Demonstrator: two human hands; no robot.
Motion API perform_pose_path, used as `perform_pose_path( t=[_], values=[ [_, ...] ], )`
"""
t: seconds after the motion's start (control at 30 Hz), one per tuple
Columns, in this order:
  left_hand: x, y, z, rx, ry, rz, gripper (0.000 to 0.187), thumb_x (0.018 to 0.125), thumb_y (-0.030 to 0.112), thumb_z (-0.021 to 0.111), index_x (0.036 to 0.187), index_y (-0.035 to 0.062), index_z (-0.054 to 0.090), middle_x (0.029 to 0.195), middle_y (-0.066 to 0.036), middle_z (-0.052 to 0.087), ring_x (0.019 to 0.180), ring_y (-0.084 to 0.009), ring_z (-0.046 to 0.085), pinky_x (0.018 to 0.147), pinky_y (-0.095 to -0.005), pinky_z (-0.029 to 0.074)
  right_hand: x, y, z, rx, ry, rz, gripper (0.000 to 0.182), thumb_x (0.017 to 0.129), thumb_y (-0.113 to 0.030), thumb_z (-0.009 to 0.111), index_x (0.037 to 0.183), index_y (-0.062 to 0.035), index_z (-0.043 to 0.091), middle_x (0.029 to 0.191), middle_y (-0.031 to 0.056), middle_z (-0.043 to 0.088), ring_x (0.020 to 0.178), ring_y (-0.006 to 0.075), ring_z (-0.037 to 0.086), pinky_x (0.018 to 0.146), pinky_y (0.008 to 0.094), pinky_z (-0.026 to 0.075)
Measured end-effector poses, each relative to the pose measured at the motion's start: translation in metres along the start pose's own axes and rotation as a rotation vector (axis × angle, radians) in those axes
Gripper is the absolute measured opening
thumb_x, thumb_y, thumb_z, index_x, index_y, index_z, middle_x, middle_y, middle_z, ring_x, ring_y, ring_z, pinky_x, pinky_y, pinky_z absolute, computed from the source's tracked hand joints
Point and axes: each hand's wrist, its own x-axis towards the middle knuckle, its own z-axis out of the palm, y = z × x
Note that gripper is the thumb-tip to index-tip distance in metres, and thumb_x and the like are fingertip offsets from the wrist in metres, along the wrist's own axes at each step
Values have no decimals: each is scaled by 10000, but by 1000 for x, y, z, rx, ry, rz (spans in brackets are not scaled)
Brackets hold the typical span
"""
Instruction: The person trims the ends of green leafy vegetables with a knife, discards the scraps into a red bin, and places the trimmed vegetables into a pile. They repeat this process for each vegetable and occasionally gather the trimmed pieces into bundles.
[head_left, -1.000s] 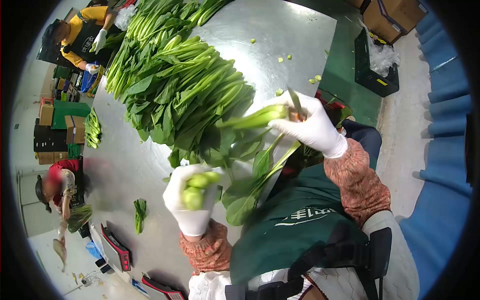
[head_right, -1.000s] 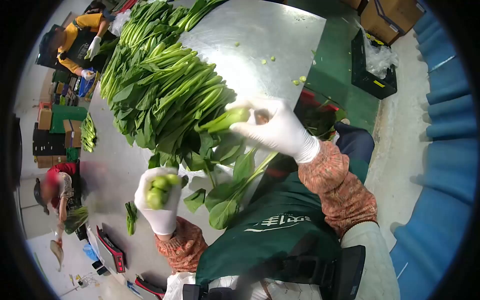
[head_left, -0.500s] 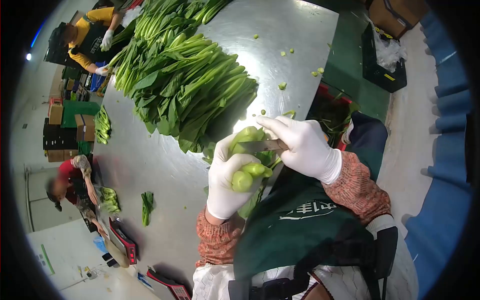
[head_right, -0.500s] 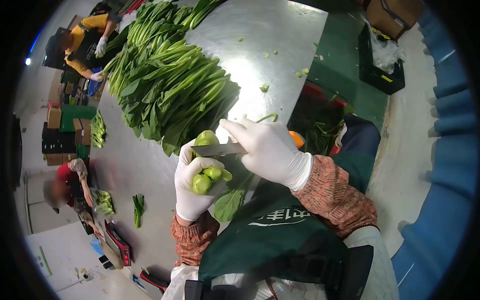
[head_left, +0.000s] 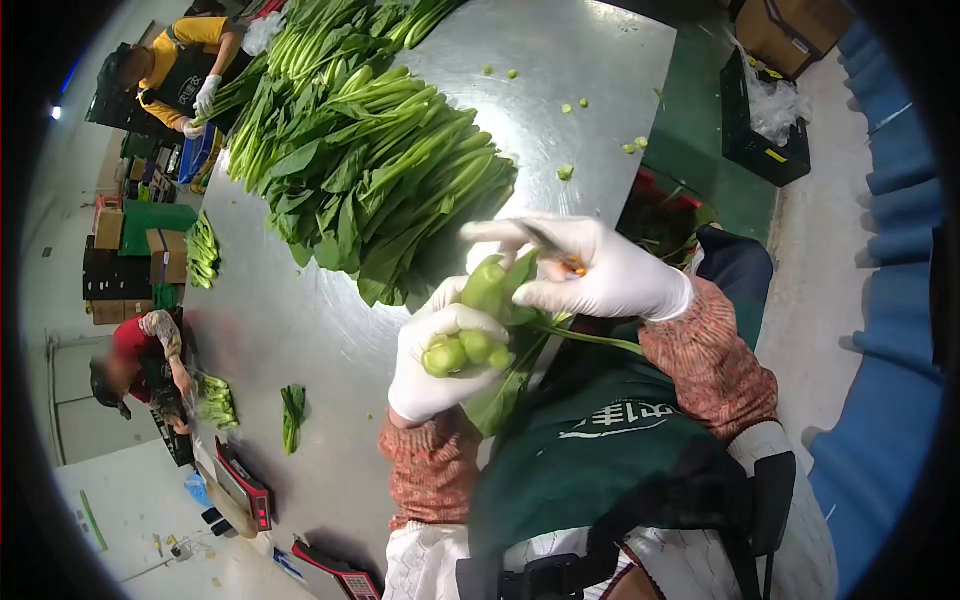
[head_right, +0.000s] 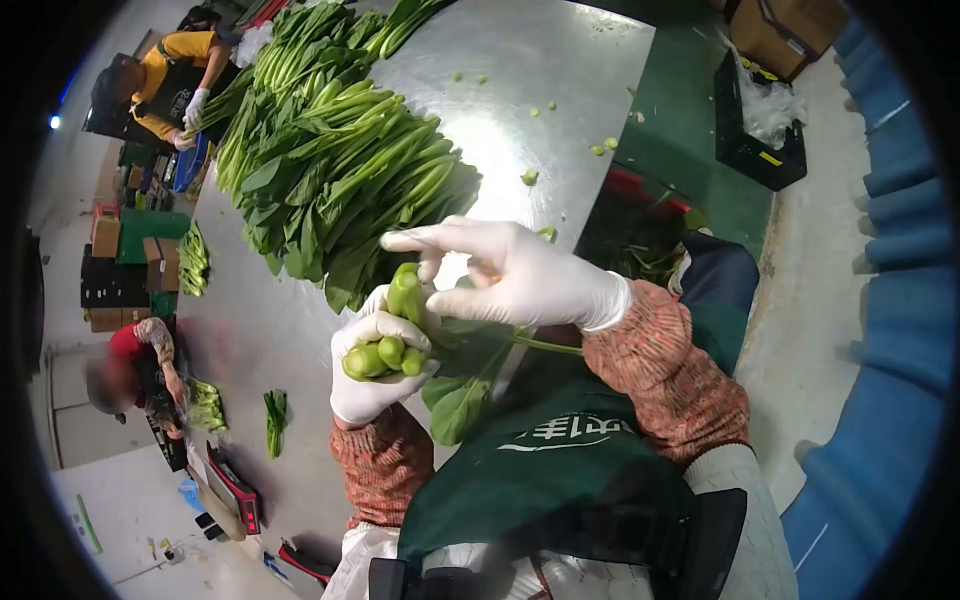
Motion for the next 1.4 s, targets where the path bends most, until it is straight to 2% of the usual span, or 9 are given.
perform_pose_path(
  t=[0.43,0.53,0.63,0.7,0.77,0.9,1.07,1.27,1.4],
  values=[
    [-12,-18,-7,76,402,164,241,710,-30,714,931,28,639,1245,-194,602,1147,-342,604,1055,-468,431,31,13,39,-84,324,-197,179,879,-139,756,935,10,676,745,21,651,684,78,587,631,249,481],
    [-31,-17,-30,-108,656,205,267,827,109,684,1075,54,603,1281,-218,575,1187,-378,575,1075,-521,423,22,-1,9,135,554,193,116,927,-161,719,912,-47,722,740,8,664,542,23,538,487,183,421],
    [-75,-8,-96,-293,975,304,345,909,185,626,1229,67,574,1344,-220,532,1248,-356,532,1092,-536,411,6,26,-46,246,440,104,231,915,-264,742,917,-36,705,669,-32,598,500,6,467,464,170,369],
    [-121,-12,-141,-441,1080,406,426,918,173,629,1318,51,545,1386,-202,514,1285,-322,510,1124,-534,382,3,68,-66,-189,448,325,297,887,-261,748,1053,-25,678,803,34,657,593,102,585,546,250,471],
    [-145,-3,-158,-456,1252,395,459,931,164,628,1363,48,527,1411,-174,517,1309,-320,494,1144,-536,357,-11,127,-60,-1325,582,0,459,844,-251,746,1222,-37,601,1006,99,667,809,219,673,693,345,537],
    [-192,-28,-178,-570,1363,381,504,941,149,637,1410,31,496,1448,-168,513,1325,-325,484,1167,-498,340,1,128,13,-977,230,18,891,733,-372,810,1472,-85,405,1377,192,537,1087,330,652,908,404,537],
    [-240,-82,-195,-767,1415,220,484,911,123,688,1344,2,510,1335,-202,567,1228,-332,545,1110,-515,410,20,151,98,-1126,-369,-33,1248,570,-500,891,1571,-159,227,1476,309,402,746,340,705,682,403,577],
    [-297,-144,-209,-1017,1729,81,324,877,54,686,1185,17,594,1168,-144,649,1111,-325,606,1048,-513,458,2,187,71,-1246,-208,-188,476,711,-148,731,1176,-159,629,1078,100,594,651,226,672,575,390,509],
    [-336,-178,-217,-1011,1931,6,317,883,128,663,1187,55,609,1230,-128,640,1151,-357,588,1028,-597,432,-35,184,-4,-1309,-73,-114,406,660,-61,733,1046,-161,664,1023,71,606,695,309,649,620,421,531]
  ],
)
